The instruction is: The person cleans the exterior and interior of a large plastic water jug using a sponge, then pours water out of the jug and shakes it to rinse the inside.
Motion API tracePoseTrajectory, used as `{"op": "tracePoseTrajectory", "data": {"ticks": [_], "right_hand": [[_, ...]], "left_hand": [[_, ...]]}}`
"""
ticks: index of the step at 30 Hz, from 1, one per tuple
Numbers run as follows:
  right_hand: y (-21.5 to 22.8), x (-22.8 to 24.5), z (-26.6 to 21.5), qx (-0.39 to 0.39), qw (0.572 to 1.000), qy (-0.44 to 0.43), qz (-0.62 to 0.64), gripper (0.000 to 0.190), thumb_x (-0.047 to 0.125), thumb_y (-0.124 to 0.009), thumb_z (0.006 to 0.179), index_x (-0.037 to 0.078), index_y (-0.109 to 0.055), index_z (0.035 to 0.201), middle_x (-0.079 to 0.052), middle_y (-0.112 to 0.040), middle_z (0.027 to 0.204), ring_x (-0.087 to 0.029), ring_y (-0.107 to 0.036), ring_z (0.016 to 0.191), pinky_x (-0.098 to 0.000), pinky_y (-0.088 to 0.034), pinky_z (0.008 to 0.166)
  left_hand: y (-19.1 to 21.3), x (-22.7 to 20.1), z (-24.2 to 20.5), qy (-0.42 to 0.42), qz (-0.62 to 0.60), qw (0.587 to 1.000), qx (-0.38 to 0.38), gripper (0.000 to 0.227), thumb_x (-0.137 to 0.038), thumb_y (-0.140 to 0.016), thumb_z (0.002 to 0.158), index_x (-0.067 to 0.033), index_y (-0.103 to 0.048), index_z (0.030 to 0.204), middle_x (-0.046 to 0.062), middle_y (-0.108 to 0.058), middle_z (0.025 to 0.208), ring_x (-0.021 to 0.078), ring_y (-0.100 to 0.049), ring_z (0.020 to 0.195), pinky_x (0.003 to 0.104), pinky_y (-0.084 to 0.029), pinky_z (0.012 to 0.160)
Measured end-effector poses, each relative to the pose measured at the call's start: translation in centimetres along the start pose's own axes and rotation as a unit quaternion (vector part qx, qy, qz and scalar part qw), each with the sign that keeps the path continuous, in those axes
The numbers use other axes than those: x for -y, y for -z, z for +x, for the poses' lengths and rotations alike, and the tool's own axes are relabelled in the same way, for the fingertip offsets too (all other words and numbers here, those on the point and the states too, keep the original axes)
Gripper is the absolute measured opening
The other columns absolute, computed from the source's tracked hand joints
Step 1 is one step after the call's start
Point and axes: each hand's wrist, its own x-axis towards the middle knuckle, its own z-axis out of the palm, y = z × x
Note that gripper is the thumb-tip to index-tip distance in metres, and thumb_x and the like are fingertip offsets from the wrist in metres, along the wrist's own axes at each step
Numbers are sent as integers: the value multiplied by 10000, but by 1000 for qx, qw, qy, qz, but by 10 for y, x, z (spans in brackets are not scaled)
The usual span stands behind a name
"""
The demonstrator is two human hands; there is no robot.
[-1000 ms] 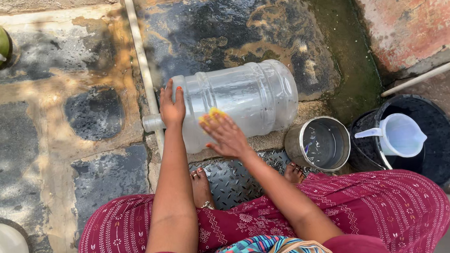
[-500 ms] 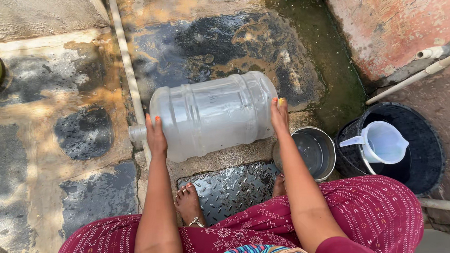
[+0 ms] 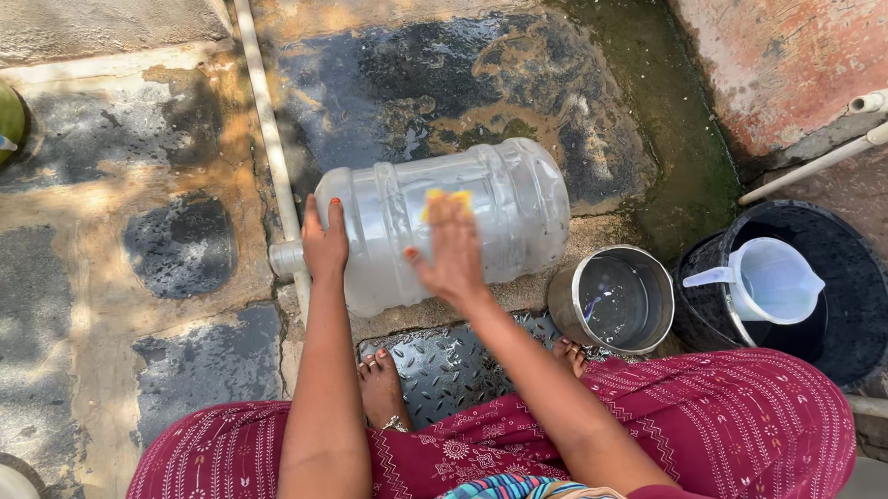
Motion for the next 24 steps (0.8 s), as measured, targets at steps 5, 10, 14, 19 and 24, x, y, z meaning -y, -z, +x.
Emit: {"op": "tracePoseTrajectory", "data": {"ticks": [5, 10, 14, 19, 24], "right_hand": [[-22, 68, -2, 112, 982, 128, 88, 930, 700, -262, 983, 54, -184, 1647, -171, -158, 1710, -336, -111, 1585, -519, -61, 1274], [8, -63, 3, 29, 997, -34, -66, 971, 778, -219, 1000, 57, -160, 1647, -174, -138, 1701, -330, -80, 1585, -540, 2, 1264], [26, -140, 11, 50, 976, -209, -35, 919, 732, -186, 984, 106, -108, 1653, -155, -53, 1724, -354, -12, 1581, -576, 48, 1245], [-19, -25, 10, -10, 997, -79, 6, 936, 728, -216, 1024, 44, -105, 1653, -261, -57, 1709, -449, -21, 1580, -595, -14, 1264], [-46, 58, -14, 116, 980, 149, 63, 933, 755, -252, 968, 120, -187, 1650, -167, -122, 1713, -344, -81, 1590, -531, -73, 1271]], "left_hand": [[-5, 9, 4, -38, -6, 999, -13, 784, -656, -492, 934, -242, -371, 1588, 144, -431, 1587, 358, -446, 1433, 461, -368, 1155], [-13, 17, 15, -31, -13, 999, -16, 793, -667, -494, 916, -242, -372, 1574, 131, -422, 1591, 344, -432, 1434, 453, -358, 1148], [-17, 19, 23, -31, -7, 999, -22, 785, -662, -495, 927, -223, -387, 1569, 135, -428, 1589, 349, -412, 1453, 447, -334, 1170], [-18, 16, 31, -32, -12, 999, -15, 788, -655, -492, 936, -202, -380, 1571, 144, -425, 1590, 352, -409, 1456, 438, -320, 1181], [-14, 13, 34, -3, -9, 1000, -1, 784, -650, -487, 933, -217, -399, 1581, 141, -457, 1581, 338, -440, 1451, 430, -338, 1194]]}}
